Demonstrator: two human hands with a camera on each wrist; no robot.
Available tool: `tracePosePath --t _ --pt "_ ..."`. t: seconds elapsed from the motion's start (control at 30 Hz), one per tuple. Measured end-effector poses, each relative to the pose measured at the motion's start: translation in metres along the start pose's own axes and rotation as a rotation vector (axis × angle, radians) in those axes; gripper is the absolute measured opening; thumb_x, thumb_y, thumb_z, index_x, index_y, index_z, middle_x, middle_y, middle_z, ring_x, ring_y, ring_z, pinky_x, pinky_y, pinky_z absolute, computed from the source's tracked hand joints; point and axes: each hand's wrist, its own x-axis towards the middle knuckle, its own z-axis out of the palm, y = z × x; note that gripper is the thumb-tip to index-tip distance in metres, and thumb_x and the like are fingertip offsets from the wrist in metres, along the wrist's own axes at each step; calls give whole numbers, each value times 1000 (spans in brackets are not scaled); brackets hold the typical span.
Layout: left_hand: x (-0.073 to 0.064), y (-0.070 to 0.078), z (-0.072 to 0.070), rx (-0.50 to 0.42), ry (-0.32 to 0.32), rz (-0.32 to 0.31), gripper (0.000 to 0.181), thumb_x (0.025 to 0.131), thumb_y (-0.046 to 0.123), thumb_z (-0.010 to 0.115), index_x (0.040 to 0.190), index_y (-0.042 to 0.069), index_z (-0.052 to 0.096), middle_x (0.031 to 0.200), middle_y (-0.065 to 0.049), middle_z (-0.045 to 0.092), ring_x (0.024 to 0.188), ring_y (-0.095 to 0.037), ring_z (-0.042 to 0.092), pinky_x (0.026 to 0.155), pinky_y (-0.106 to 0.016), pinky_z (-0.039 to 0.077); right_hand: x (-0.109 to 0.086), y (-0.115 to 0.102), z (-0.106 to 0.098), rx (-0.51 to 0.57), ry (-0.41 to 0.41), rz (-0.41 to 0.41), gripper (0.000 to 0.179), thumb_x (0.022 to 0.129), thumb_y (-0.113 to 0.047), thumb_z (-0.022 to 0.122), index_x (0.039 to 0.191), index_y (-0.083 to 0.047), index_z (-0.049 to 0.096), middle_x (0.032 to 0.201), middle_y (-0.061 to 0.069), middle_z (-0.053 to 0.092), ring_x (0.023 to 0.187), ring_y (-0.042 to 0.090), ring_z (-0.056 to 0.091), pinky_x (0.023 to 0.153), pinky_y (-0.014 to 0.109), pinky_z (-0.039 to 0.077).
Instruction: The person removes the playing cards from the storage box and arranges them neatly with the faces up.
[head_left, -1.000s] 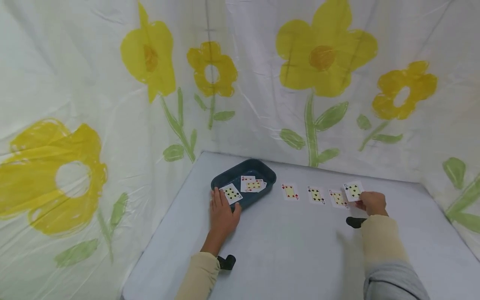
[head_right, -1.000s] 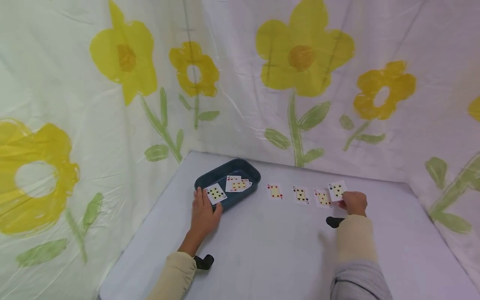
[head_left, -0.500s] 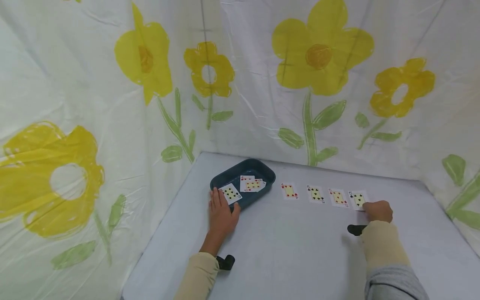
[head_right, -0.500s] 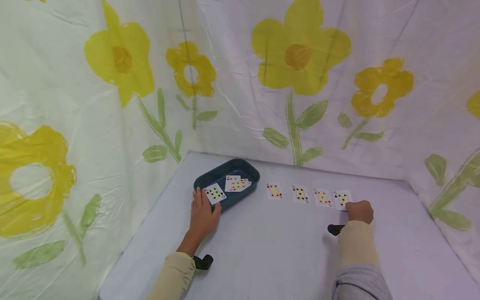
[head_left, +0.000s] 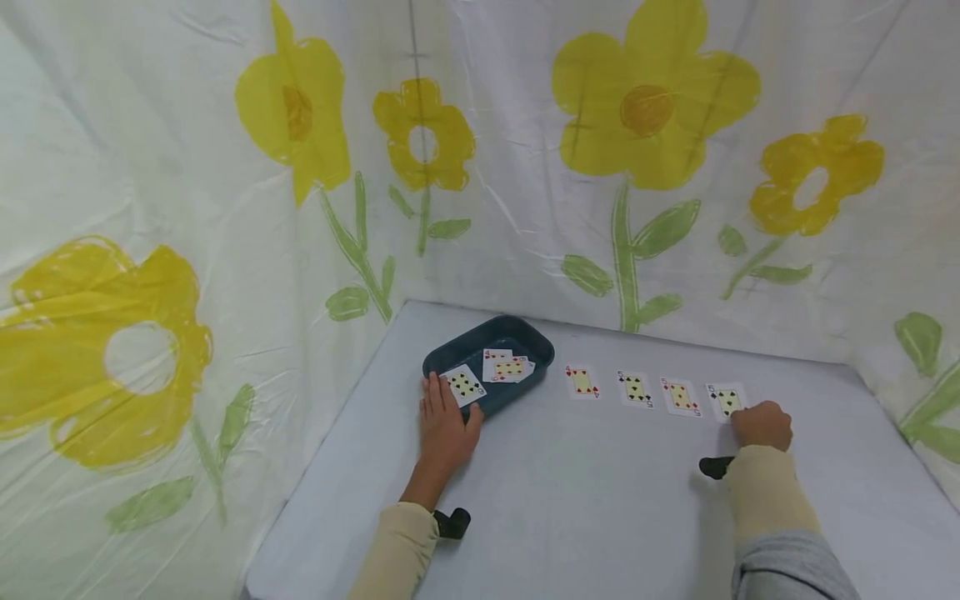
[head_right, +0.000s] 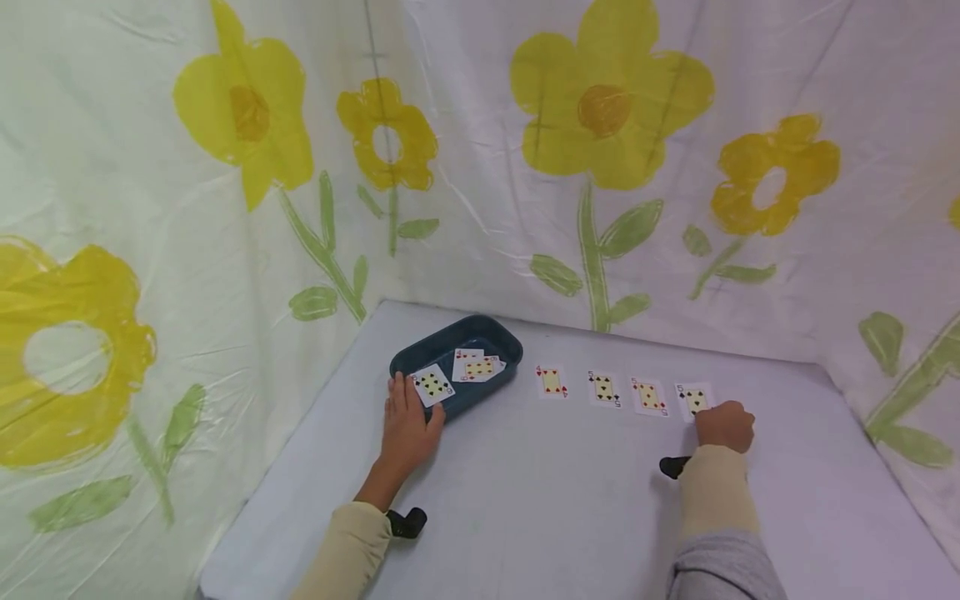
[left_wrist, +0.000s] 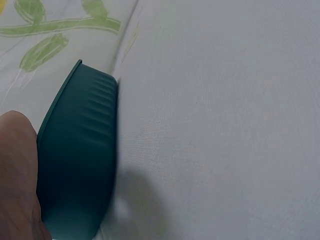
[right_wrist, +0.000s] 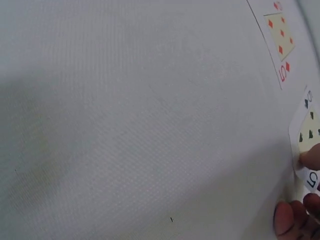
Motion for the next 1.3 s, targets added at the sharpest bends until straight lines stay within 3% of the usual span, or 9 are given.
tracePosePath --t 0.23,0.4,0.57,0.77,0.83,0.93,1.03,1.23,1.3 --pt "1 -1 0 10 -1 -7 80 100 40 47 155 -9 16 165 -24 3 152 -36 -1 118 -54 12 6 -3 6 -115 -10 -7 47 90 -8 49 118 29 39 103 41 44 96 53 50 85 59 45" --pt "-2 -2 3 4 -1 1 80 100 39 48 155 -10 16 164 -24 4 152 -37 0 118 -55 13 5 -5 7 -104 -21 -15 46 90 -9 49 116 28 40 101 40 45 94 53 50 83 59 45" --pt "-2 0 1 -3 3 -1 80 101 39 48 155 -10 16 164 -24 4 152 -37 0 118 -55 12 7 -25 9 -91 19 -118 42 89 -11 52 108 27 48 96 41 51 89 55 56 75 60 48" --pt "-1 3 -2 2 -9 -15 79 101 39 48 155 -10 16 165 -24 3 152 -36 -1 118 -53 11 7 -68 10 -130 32 -260 30 87 -11 53 85 17 59 77 30 57 69 41 58 60 53 48" --pt "-1 2 -3 6 -13 -18 79 102 39 48 155 -10 16 165 -24 3 152 -36 -2 118 -53 11 3 -88 10 -119 25 -316 24 85 -8 53 69 10 55 63 19 52 56 30 50 50 45 44" --pt "-1 2 -4 9 -17 -22 80 101 40 47 155 -10 16 165 -24 2 152 -36 -2 118 -53 11 -3 -122 11 -105 -8 -407 20 84 -5 54 65 1 50 59 10 49 53 22 43 46 38 38" --pt "0 3 -4 9 -24 -27 80 101 41 46 155 -9 15 165 -23 1 152 -35 -2 118 -53 11 -1 -154 18 -96 -52 -505 15 84 -2 54 69 3 53 62 11 49 57 24 42 50 38 37" --pt "0 5 -3 21 -32 -44 80 102 42 46 157 -7 14 166 -21 1 152 -33 -3 119 -50 10 -10 -212 44 -105 -144 -716 22 90 -5 56 101 10 66 104 27 66 94 43 61 81 55 49" --pt "0 5 -4 13 -32 -43 80 101 41 47 156 -8 14 165 -21 1 152 -33 -3 119 -51 10 -17 -229 53 -106 -218 -746 24 92 -5 54 107 9 66 109 28 64 96 42 62 83 53 50"
